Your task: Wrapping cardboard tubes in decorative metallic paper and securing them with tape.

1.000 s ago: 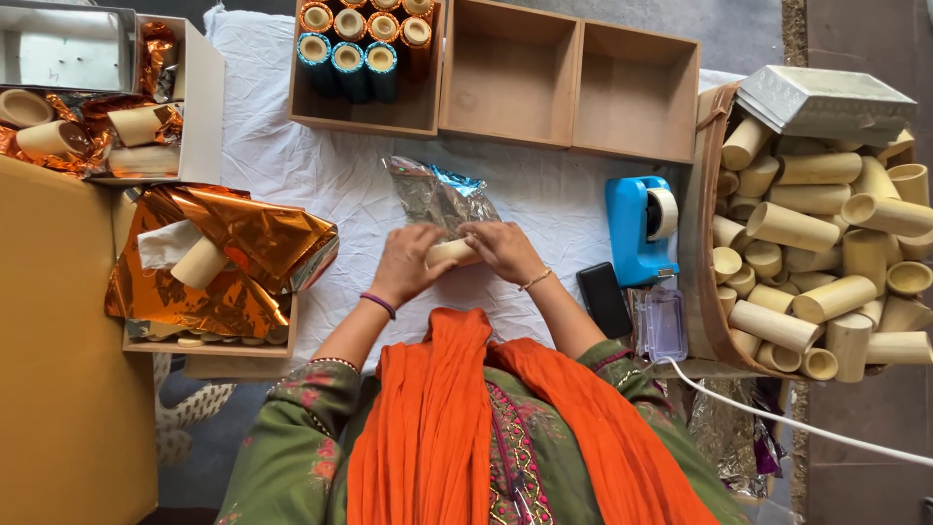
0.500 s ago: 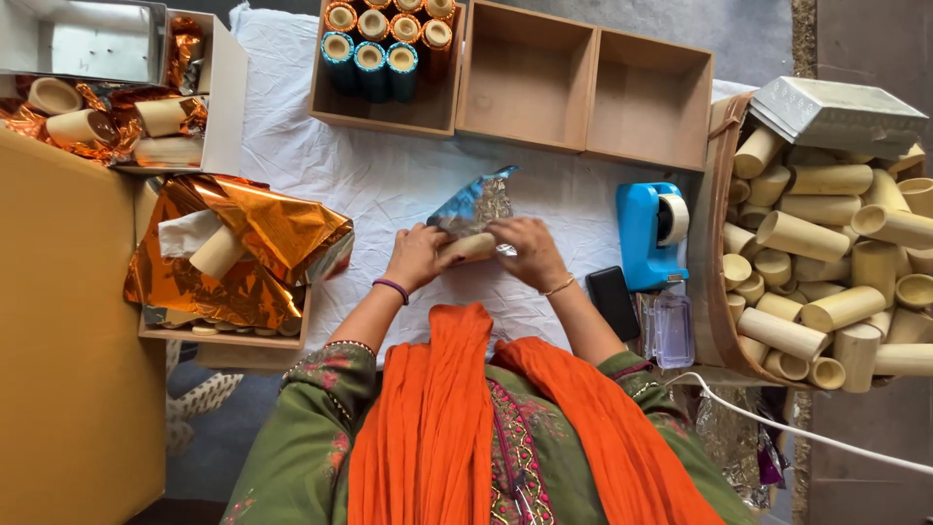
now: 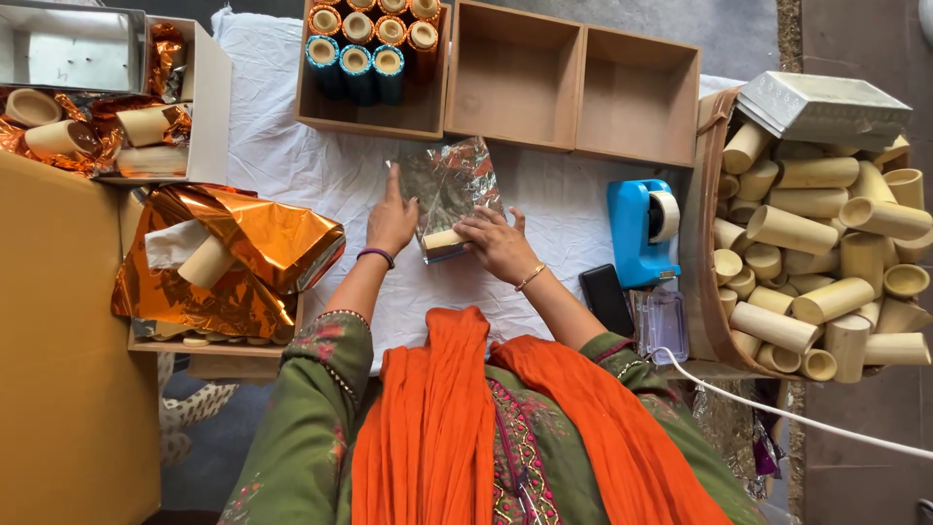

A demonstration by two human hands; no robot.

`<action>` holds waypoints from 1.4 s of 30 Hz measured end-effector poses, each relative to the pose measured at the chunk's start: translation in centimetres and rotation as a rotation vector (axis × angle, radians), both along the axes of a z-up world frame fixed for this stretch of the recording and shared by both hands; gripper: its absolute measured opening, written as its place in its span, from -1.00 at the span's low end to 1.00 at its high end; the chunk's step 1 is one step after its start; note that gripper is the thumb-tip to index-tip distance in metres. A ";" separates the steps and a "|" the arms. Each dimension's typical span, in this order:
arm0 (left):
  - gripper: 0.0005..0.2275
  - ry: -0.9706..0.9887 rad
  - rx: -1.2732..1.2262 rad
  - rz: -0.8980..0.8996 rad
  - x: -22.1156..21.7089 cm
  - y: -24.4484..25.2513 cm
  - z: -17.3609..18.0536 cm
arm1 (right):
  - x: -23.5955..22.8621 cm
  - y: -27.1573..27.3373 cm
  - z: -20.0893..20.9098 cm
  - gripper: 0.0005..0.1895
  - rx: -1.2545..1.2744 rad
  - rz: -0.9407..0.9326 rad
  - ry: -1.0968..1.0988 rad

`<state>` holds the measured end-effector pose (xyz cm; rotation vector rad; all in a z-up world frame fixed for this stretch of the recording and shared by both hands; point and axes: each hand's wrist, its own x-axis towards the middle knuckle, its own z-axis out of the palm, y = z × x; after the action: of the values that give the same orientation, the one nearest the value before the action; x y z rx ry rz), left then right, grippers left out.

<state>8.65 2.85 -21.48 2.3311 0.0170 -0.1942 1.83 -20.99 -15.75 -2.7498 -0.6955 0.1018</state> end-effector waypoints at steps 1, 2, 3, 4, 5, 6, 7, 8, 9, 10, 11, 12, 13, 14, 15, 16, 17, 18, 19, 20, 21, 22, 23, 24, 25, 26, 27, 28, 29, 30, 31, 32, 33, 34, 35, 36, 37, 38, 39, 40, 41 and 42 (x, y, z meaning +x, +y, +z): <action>-0.41 -0.004 0.000 -0.001 -0.2 0.0 0.7 | 0.5 0.1 0.1 -0.58 0.000 -0.001 -0.004; -0.55 -0.147 -0.038 -0.054 -0.4 -0.1 1.4 | 1.1 0.1 0.2 -0.59 -0.022 -0.004 0.037; -0.68 -0.285 -0.075 -0.108 -0.8 -0.1 2.0 | 1.3 0.2 0.2 -0.59 -0.041 -0.008 0.083; -0.68 -0.285 -0.073 -0.108 -1.5 -0.2 3.4 | 1.6 0.2 0.1 -0.59 -0.039 -0.008 0.084; -0.71 -0.263 -0.048 -0.228 -2.0 -0.3 4.8 | 1.9 0.2 0.0 -0.61 -0.051 -0.002 0.112; -0.72 -0.241 -0.023 -0.348 -2.5 -0.3 6.2 | 2.2 0.2 -0.1 -0.62 -0.064 0.003 0.140; -0.72 -0.242 -0.022 -0.346 -2.8 -0.3 5.8 | 2.4 0.2 -0.3 -0.62 -0.063 0.005 0.138; -0.72 -0.218 0.001 -0.391 -3.1 -0.3 5.3 | 2.7 0.1 -0.6 -0.63 -0.058 0.017 0.147; -0.71 -0.194 0.024 -0.437 -3.4 -0.3 4.8 | 2.9 0.0 -0.8 -0.63 -0.054 0.028 0.154; -0.71 -0.197 0.026 -0.437 -3.1 -0.2 4.4 | 2.8 0.1 -0.7 -0.63 -0.053 0.028 0.151; -0.72 -0.172 0.026 -0.410 -2.8 -0.2 4.0 | 2.7 0.3 -0.5 -0.63 -0.025 0.002 0.102; -0.73 -0.146 0.025 -0.382 -2.5 -0.2 3.5 | 2.6 0.4 -0.4 -0.63 0.003 -0.024 0.054; -0.73 -0.152 0.026 -0.377 -2.0 0.0 3.6 | 2.2 0.7 0.2 -0.63 0.002 -0.019 0.048; -0.72 -0.049 0.041 -0.370 -1.5 0.2 3.7 | 1.9 1.0 0.8 -0.67 0.007 -0.033 -0.010; -0.70 0.056 0.055 -0.361 -1.0 0.3 3.7 | 1.5 1.3 1.3 -0.71 0.012 -0.045 -0.067; -0.70 0.051 0.055 -0.356 -0.5 0.7 2.6 | 1.2 1.6 1.6 -0.71 0.012 -0.039 -0.071; -0.68 0.125 0.057 -0.377 -0.1 1.0 1.4 | 0.8 1.8 2.0 -0.71 0.019 -0.022 -0.101; -0.66 0.199 0.059 -0.399 0.4 1.3 0.2 | 0.4 2.0 2.3 -0.70 0.026 -0.005 -0.131; -0.66 0.198 0.058 -0.401 0.5 1.1 0.6 | 0.5 2.0 2.1 -0.70 0.024 -0.007 -0.131; -0.65 0.204 0.078 -0.395 0.7 1.0 1.0 | 0.7 2.1 1.9 -0.67 0.028 -0.012 -0.169; -0.63 0.212 0.098 -0.387 0.7 0.9 1.3 | 0.7 2.2 1.7 -0.64 0.032 -0.015 -0.205; -0.63 0.214 0.095 -0.388 0.3 0.7 1.3 | 1.1 2.2 1.6 -0.64 0.029 -0.014 -0.202; -0.63 0.082 0.106 -0.358 -0.1 0.5 1.4 | 1.4 2.3 1.5 -0.66 0.020 -0.027 -0.193; -0.62 -0.050 0.116 -0.327 -0.5 0.4 1.6 | 1.8 2.3 1.4 -0.67 0.011 -0.040 -0.183; -0.62 -0.051 0.117 -0.326 -1.0 0.1 2.9 | 2.3 2.3 1.3 -0.67 0.012 -0.039 -0.184; -0.59 -0.190 0.145 -0.347 -1.5 -0.2 4.3 | 2.9 2.3 1.2 -0.68 0.014 -0.045 -0.158; -0.56 -0.325 0.175 -0.363 -2.2 -0.3 5.6 | 3.2 2.5 1.1 -0.69 0.018 -0.049 -0.127; -0.56 -0.322 0.178 -0.360 -2.5 -0.3 5.6 | 3.6 2.5 0.7 -0.69 0.022 -0.046 -0.125; -0.55 -0.347 0.219 -0.378 -2.9 -0.3 5.7 | 3.9 2.5 0.3 -0.68 0.027 -0.052 -0.101; -0.53 -0.372 0.259 -0.396 -3.3 -0.3 5.7 | 4.2 2.5 -0.1 -0.67 0.032 -0.059 -0.077; -0.53 -0.372 0.261 -0.396 -3.2 -0.4 5.4 | 4.3 2.0 -0.9 -0.67 0.033 -0.059 -0.078; -0.56 -0.376 0.264 -0.381 -3.1 -0.5 5.2 | 4.4 1.4 -1.6 -0.66 0.121 -0.091 -0.039; -0.58 -0.381 0.269 -0.365 -2.9 -0.5 4.9 | 4.7 1.0 -2.3 -0.65 0.208 -0.120 -0.002; -0.58 -0.383 0.272 -0.363 -2.5 -0.4 4.9 | 4.6 0.4 -1.8 -0.65 0.211 -0.118 -0.004; -0.60 -0.337 0.281 -0.353 -2.1 -0.4 4.9 | 4.6 -0.2 -1.4 -0.66 0.282 -0.192 -0.044; -0.62 -0.290 0.289 -0.343 -1.7 -0.5 4.8 | 4.6 -0.8 -0.9 -0.66 0.353 -0.265 -0.083; -0.62 -0.285 0.288 -0.343 -1.4 -0.3 4.7 | 4.1 -0.8 -0.4 -0.66 0.353 -0.265 -0.078; -0.62 -0.223 0.296 -0.346 -1.2 -0.3 4.5 | 3.6 -0.8 0.2 -0.65 0.313 -0.278 -0.148; -0.62 -0.167 0.303 -0.353 -0.6 -0.3 4.5 | 3.3 -1.0 0.8 -0.63 0.273 -0.294 -0.224; -0.62 -0.168 0.301 -0.357 0.0 -0.2 4.1 | 3.1 -0.5 1.1 -0.63 0.271 -0.298 -0.225; -0.62 -0.118 0.301 -0.368 0.5 -0.1 3.8 | 2.9 -0.1 1.4 -0.62 0.205 -0.207 -0.239; -0.61 -0.067 0.301 -0.378 0.9 -0.1 3.5 | 2.7 0.3 1.7 -0.61 0.138 -0.116 -0.252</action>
<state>9.60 2.79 -18.01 2.6218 -0.4588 -0.3190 4.53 -20.71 -14.06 -2.6871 -0.5790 -0.3115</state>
